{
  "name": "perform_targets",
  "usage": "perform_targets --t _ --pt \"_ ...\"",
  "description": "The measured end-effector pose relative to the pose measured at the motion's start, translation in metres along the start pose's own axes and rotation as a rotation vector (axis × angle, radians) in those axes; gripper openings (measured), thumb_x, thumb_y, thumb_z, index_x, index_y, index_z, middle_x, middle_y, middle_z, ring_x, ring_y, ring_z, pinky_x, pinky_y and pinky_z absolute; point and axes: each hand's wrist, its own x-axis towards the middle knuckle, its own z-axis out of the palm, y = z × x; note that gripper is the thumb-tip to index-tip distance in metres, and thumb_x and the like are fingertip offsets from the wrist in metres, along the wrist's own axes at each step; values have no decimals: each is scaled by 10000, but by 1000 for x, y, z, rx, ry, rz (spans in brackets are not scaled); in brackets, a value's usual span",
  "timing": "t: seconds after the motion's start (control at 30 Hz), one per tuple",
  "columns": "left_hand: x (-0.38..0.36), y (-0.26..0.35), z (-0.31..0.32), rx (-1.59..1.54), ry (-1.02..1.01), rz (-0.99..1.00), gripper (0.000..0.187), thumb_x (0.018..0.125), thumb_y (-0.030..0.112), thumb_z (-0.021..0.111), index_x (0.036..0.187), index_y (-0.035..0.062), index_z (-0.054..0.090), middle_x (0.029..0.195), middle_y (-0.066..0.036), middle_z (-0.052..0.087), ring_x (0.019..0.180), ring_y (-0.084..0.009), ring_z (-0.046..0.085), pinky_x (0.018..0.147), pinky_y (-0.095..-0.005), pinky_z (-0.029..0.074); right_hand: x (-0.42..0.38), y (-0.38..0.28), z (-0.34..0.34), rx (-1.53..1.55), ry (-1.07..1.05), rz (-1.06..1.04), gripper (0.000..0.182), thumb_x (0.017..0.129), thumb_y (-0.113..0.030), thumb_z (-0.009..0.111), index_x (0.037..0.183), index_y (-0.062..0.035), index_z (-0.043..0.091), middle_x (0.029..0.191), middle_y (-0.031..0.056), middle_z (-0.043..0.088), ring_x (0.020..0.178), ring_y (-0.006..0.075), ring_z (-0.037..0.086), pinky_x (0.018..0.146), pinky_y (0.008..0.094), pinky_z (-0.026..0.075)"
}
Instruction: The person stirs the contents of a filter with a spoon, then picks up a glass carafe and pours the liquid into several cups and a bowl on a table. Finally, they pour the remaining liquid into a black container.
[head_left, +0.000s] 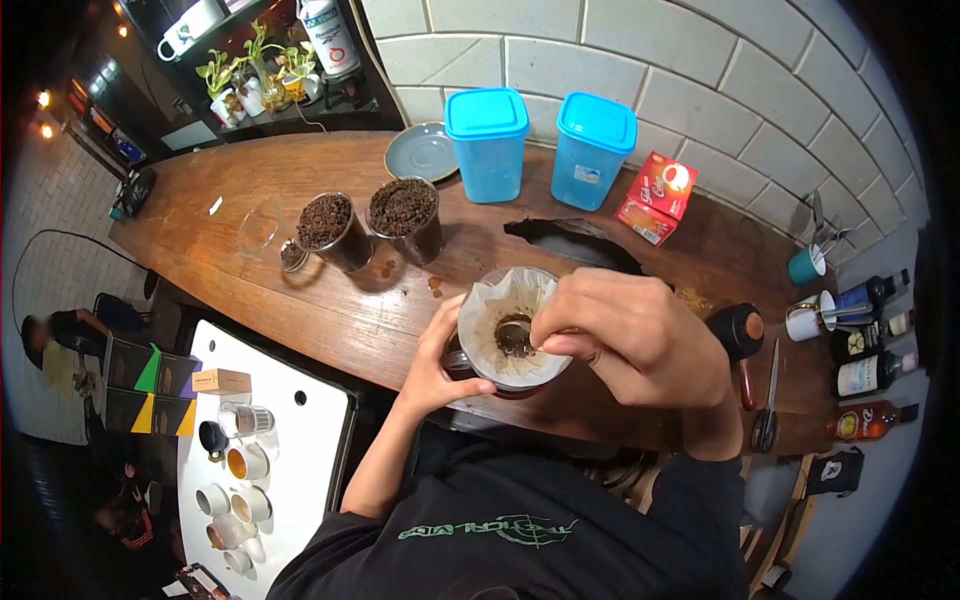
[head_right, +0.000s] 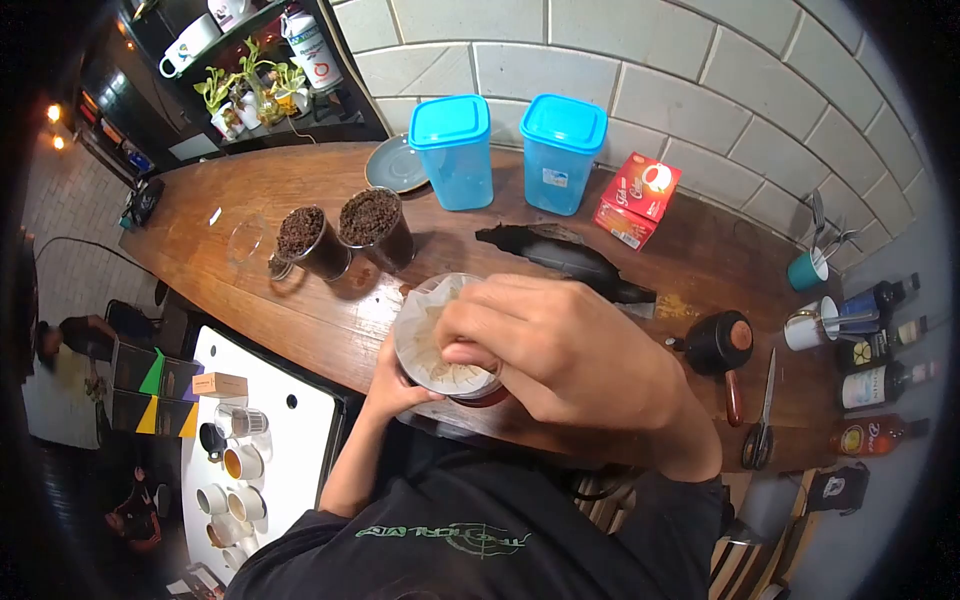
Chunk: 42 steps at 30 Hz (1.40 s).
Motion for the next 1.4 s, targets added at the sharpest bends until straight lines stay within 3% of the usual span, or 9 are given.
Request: perform_targets --t 0.4,0.5,0.57,0.7,1.0,1.1,1.3,1.37,1.4 --pt "-1 0 -1 6 7 27 985 611 373 920 1399 -14 472 1445 -163 423 1349 -286 437 1124 -407 353 -10 -15 1 -84 -49 33 183 782 6 690 949 -43 634 885 107 622 812 315 629 716 400 511" --pt "-1 2 -2 -11 7 18 991 609 367 923 1401 -18 469 1442 -160 422 1351 -280 434 1128 -401 348 -10 -19 0 -65 -90 15 246 755 1 631 993 -21 572 936 124 575 880 332 609 767 416 494" --pt "-2 2 -2 -24 5 11 991 608 364 924 1401 -18 468 1437 -158 425 1351 -277 433 1129 -399 347 -8 -20 4 -35 7 9 204 742 30 705 930 -26 647 856 121 626 785 314 631 687 390 512" --pt "-2 3 -2 -29 7 8 993 605 357 928 1401 -18 468 1427 -149 431 1346 -270 435 1130 -394 346 -8 -18 0 -7 -43 1 234 746 18 644 970 -8 583 932 124 602 872 325 613 760 406 497" --pt "-4 -1 -3 -9 11 -1 1019 594 369 933 1403 -28 457 1416 -144 437 1335 -265 441 1125 -392 353 -9 -25 -3 -5 26 -16 156 797 1 664 932 -2 586 895 128 599 828 325 613 728 405 495" --pt "-5 -6 -5 3 -2 -16 1032 594 370 934 1411 -30 446 1421 -147 433 1337 -266 438 1120 -391 359 -8 -26 -3 7 87 -15 158 743 23 714 876 -11 635 807 117 631 727 311 629 642 387 502" --pt "-9 -12 -6 -21 13 -41 1037 598 382 934 1411 -34 443 1444 -162 419 1347 -275 435 1112 -393 365 -10 -24 -4 8 81 -16 151 757 10 712 883 -18 635 815 111 634 735 307 629 645 386 505" --pt "-9 -11 -6 -15 4 -55 1035 598 383 934 1409 -38 447 1447 -166 415 1345 -277 437 1114 -396 364 -11 -22 -5 2 2 -36 127 859 -57 663 938 -12 575 863 117 561 791 314 593 709 398 482" --pt "-9 -11 -7 -14 5 -56 1035 598 383 934 1409 -38 447 1447 -166 415 1345 -277 437 1114 -396 364 -12 -23 -6 4 1 -35 127 859 -57 663 938 -12 575 863 117 561 791 314 593 709 398 482"
